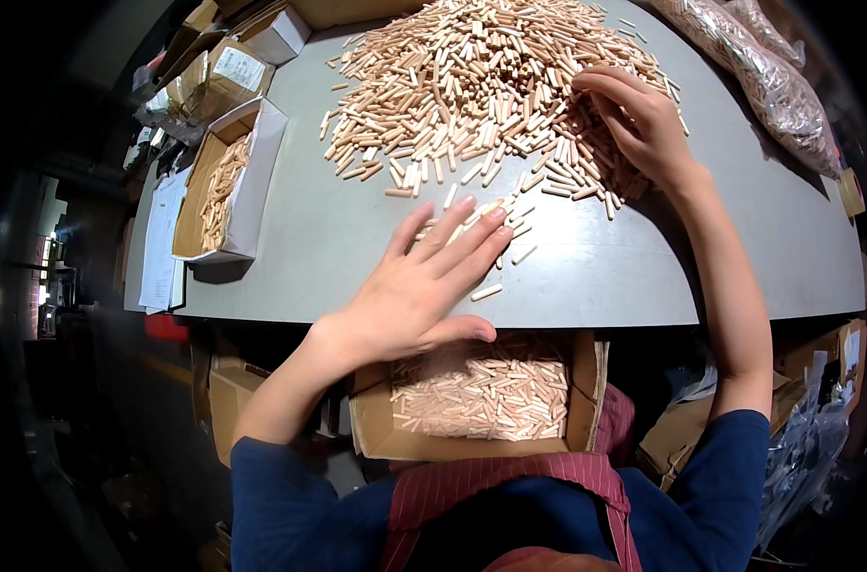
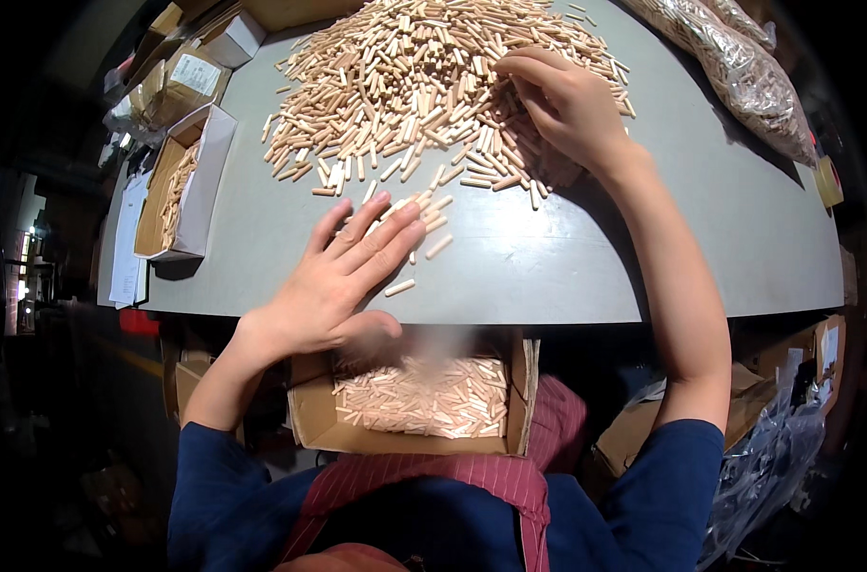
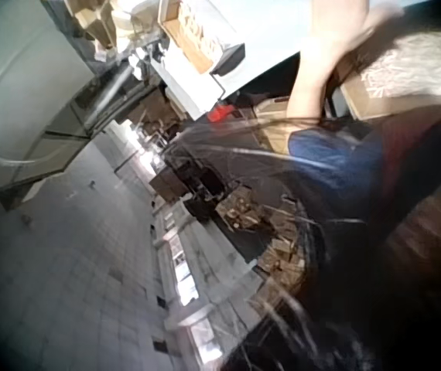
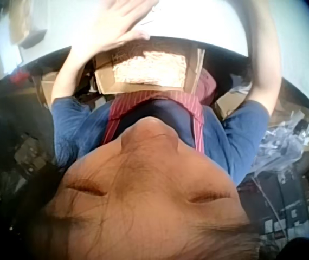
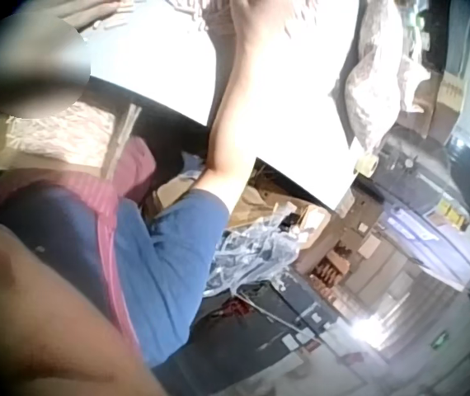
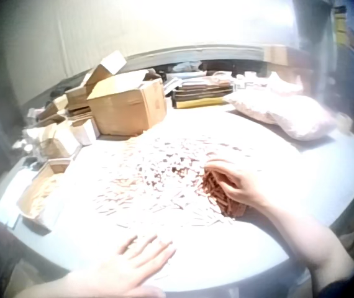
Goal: The person sorts small wooden pegs on a table, occasionally picking up two pegs to inspect them before placing them into a cardboard box. The person repeatedly sweeps the pegs across the table and transfers them into the box.
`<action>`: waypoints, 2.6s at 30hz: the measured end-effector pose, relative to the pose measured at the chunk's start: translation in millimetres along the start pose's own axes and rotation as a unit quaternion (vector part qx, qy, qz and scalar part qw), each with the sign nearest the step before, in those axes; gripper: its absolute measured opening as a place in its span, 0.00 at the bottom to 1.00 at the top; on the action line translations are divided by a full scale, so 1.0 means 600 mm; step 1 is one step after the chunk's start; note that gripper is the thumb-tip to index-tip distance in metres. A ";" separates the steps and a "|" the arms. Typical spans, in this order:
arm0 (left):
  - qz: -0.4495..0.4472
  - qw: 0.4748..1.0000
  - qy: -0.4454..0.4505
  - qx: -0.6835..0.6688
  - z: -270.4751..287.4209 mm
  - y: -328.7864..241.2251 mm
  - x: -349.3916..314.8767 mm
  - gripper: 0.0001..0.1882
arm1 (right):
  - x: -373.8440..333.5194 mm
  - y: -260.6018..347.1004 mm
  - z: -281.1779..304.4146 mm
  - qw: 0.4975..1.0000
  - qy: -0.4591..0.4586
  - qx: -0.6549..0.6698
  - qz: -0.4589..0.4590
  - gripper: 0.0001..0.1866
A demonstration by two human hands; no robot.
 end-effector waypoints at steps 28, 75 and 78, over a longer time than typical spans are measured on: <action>0.105 0.923 -0.217 -0.300 0.030 0.095 -0.043 0.42 | 0.005 0.014 0.004 1.000 -0.003 -0.003 0.014 0.19; 0.058 0.968 -0.209 -0.129 0.041 -0.004 0.044 0.13 | 0.007 0.019 0.009 0.998 -0.022 -0.021 0.057 0.15; 0.081 0.959 -0.219 -0.161 0.044 0.005 0.038 0.10 | 0.006 0.019 0.010 0.999 -0.022 -0.019 0.037 0.17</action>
Point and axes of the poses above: each hand's wrist, its own x-axis towards the middle knuckle, its own z-axis out of the back of the hand, y = z × x, the point moved 5 cm from there along x, towards the middle knuckle, and after that the axes turned 1 degree about -x, right-handed, at the moved point
